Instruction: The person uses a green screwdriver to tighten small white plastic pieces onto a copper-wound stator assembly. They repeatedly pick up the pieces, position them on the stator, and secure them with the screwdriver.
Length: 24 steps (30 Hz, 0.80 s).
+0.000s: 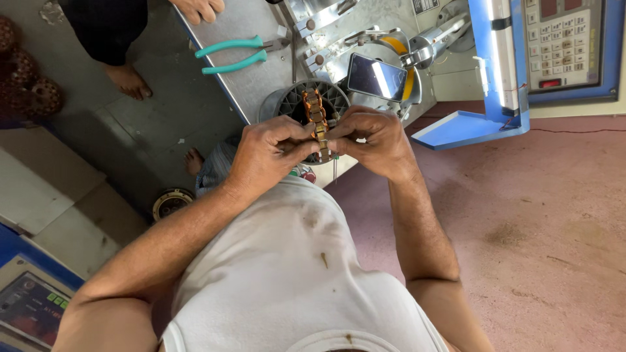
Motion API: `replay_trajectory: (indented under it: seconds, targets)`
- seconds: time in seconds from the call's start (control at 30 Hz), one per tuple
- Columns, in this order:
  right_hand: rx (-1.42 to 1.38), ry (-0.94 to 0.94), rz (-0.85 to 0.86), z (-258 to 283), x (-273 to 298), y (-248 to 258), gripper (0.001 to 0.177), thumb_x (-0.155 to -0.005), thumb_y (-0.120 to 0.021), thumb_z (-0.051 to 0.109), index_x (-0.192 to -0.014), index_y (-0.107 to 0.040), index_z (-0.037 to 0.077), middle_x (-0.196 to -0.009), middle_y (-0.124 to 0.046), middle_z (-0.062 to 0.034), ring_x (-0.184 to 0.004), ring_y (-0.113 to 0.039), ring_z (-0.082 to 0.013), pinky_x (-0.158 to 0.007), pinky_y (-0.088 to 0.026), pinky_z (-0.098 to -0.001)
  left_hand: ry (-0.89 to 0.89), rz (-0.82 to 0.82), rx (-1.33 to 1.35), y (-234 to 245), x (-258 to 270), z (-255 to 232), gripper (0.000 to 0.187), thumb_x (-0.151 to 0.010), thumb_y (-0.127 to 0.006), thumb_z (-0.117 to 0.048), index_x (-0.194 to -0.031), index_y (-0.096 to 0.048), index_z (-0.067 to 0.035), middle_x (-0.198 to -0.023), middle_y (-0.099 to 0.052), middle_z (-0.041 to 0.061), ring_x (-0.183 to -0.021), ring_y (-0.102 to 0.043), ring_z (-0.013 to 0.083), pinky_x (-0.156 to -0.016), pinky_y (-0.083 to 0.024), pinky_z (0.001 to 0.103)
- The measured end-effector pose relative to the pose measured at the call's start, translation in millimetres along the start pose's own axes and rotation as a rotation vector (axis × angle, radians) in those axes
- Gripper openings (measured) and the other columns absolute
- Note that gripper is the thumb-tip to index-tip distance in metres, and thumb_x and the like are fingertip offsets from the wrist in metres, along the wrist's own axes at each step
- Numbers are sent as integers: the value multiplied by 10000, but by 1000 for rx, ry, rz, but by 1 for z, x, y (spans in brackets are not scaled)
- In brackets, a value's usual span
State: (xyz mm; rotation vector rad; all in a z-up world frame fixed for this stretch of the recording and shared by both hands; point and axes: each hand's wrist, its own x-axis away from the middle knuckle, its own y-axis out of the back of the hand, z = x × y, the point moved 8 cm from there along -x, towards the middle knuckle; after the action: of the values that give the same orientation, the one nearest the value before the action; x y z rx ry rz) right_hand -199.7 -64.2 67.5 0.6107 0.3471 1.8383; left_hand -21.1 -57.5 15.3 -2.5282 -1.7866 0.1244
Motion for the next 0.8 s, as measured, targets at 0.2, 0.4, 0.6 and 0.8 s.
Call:
replay_trajectory:
  seconds: [0.2,0.4,0.6,0.8]
  targets:
    - [-142,-35,-3,-13,1,4,187,-820,-868,28,-993,-798,43,-902,-746,-37,-742,-669,-74,-613,-531,-200,-76,-61,-55,2,3,-9,224,-858,-858,-104,-1026,-756,2,-975,-775,72,-808,-759,111,-687,-622,240]
    - [-222,-66,19,-27,-7,8,116,-848,-866,24,-940,-796,19,-855,-736,-58,-687,-619,-79,-566,-475,-209,25,-35,-16,-3,0,3,221,-853,-857,-99,-1029,-772,3,-947,-782,68,-787,-741,105,-672,-616,232]
    - [-114,-65,42,-23,-12,5,104,-832,-861,35,-834,-757,26,-810,-713,-49,-682,-689,-65,-558,-571,-223,90,-8,121,-5,-2,13,217,-859,-838,-76,-1058,-773,-19,-966,-786,59,-831,-770,85,-708,-659,221]
    - [10,-89,59,-5,-12,1,112,-881,-825,62,-854,-720,34,-813,-745,-10,-728,-727,-50,-603,-611,-206,87,-3,143,-7,-4,24,189,-856,-840,-22,-1035,-784,2,-937,-782,87,-809,-758,116,-701,-645,239]
